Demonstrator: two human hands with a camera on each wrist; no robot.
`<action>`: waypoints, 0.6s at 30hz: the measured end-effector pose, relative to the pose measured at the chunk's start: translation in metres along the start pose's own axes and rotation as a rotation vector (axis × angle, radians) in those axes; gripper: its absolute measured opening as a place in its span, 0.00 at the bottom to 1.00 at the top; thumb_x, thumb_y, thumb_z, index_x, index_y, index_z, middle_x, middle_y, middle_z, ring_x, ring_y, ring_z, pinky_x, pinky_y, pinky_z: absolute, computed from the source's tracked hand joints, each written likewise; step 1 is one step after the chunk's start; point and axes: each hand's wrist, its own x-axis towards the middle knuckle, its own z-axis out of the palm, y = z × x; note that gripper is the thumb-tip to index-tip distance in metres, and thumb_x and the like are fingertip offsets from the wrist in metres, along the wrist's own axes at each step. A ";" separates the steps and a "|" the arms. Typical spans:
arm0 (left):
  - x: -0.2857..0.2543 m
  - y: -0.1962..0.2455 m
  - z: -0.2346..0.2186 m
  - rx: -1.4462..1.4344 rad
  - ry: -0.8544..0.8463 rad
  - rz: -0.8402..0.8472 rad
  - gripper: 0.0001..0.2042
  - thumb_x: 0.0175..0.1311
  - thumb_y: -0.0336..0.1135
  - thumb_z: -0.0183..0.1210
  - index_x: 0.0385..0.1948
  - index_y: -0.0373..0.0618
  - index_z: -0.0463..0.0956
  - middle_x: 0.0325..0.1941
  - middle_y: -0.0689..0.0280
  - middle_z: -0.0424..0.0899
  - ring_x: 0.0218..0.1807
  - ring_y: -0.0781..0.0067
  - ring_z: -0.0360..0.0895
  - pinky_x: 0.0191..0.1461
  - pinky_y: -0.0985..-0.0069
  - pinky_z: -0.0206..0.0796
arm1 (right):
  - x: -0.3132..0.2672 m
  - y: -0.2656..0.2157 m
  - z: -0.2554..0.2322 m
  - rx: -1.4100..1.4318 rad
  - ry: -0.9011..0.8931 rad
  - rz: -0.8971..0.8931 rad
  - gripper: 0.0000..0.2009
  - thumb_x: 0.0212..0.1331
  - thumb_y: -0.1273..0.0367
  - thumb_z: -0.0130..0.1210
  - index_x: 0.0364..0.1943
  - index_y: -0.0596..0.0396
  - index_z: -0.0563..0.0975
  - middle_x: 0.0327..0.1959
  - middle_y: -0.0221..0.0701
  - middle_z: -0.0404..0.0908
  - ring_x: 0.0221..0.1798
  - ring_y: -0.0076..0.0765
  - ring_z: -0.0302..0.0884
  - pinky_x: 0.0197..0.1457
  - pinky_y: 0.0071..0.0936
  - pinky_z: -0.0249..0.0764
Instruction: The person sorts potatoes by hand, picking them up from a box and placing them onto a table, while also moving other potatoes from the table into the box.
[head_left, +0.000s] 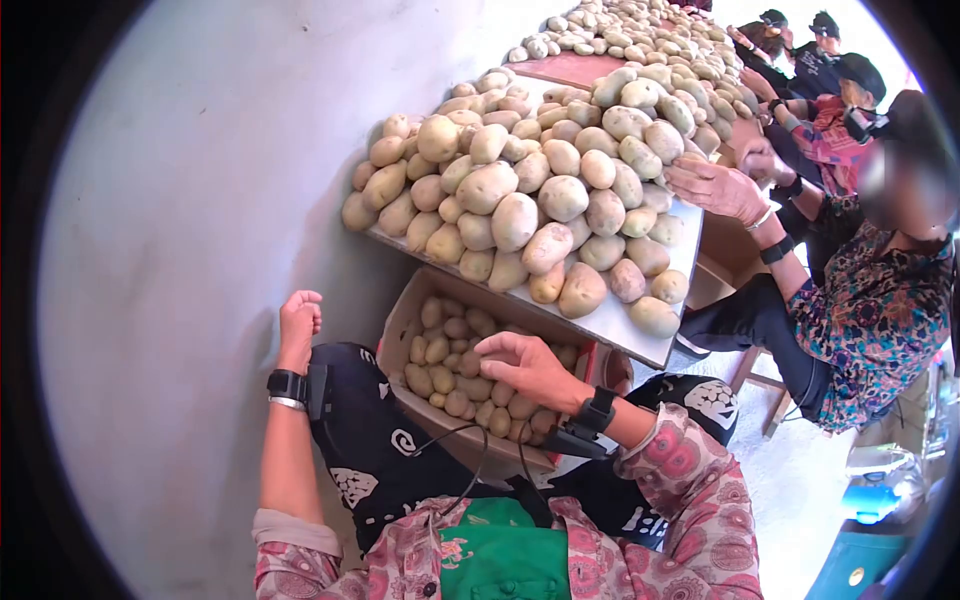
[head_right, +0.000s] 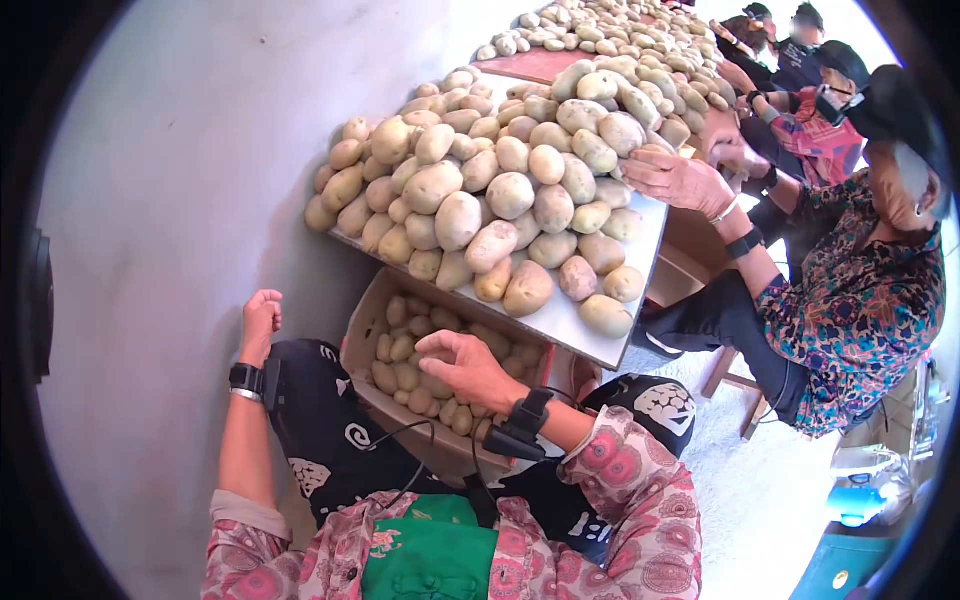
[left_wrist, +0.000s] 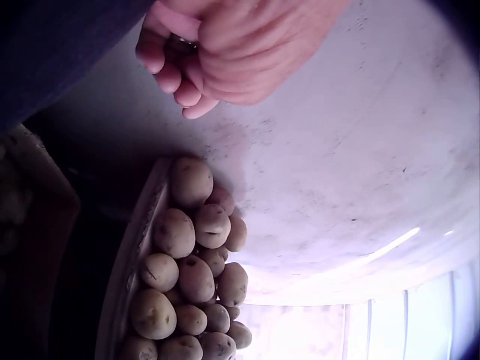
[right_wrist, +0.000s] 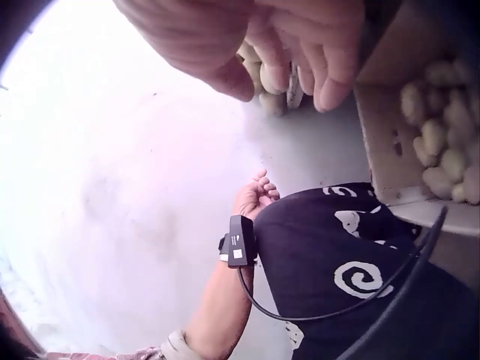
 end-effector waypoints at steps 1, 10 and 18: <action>-0.001 -0.002 0.002 0.000 -0.005 0.002 0.10 0.53 0.23 0.43 0.32 0.43 0.74 0.19 0.74 0.70 0.19 0.87 0.63 0.21 0.88 0.57 | -0.003 -0.010 0.001 -0.033 0.017 -0.058 0.13 0.61 0.69 0.55 0.48 0.59 0.74 0.40 0.26 0.78 0.43 0.17 0.74 0.46 0.19 0.71; -0.002 0.000 0.001 -0.039 -0.005 0.014 0.09 0.53 0.23 0.43 0.31 0.44 0.73 0.18 0.75 0.69 0.18 0.87 0.63 0.20 0.88 0.56 | -0.006 -0.048 -0.038 -0.050 0.247 -0.242 0.08 0.60 0.72 0.54 0.43 0.57 0.77 0.34 0.21 0.78 0.36 0.13 0.71 0.41 0.16 0.70; 0.005 -0.007 -0.006 -0.032 -0.017 0.029 0.09 0.54 0.24 0.44 0.33 0.43 0.73 0.18 0.75 0.68 0.19 0.87 0.63 0.20 0.88 0.56 | -0.040 -0.101 -0.132 -0.187 0.707 -0.528 0.08 0.60 0.72 0.55 0.41 0.60 0.78 0.35 0.24 0.81 0.36 0.17 0.75 0.39 0.16 0.70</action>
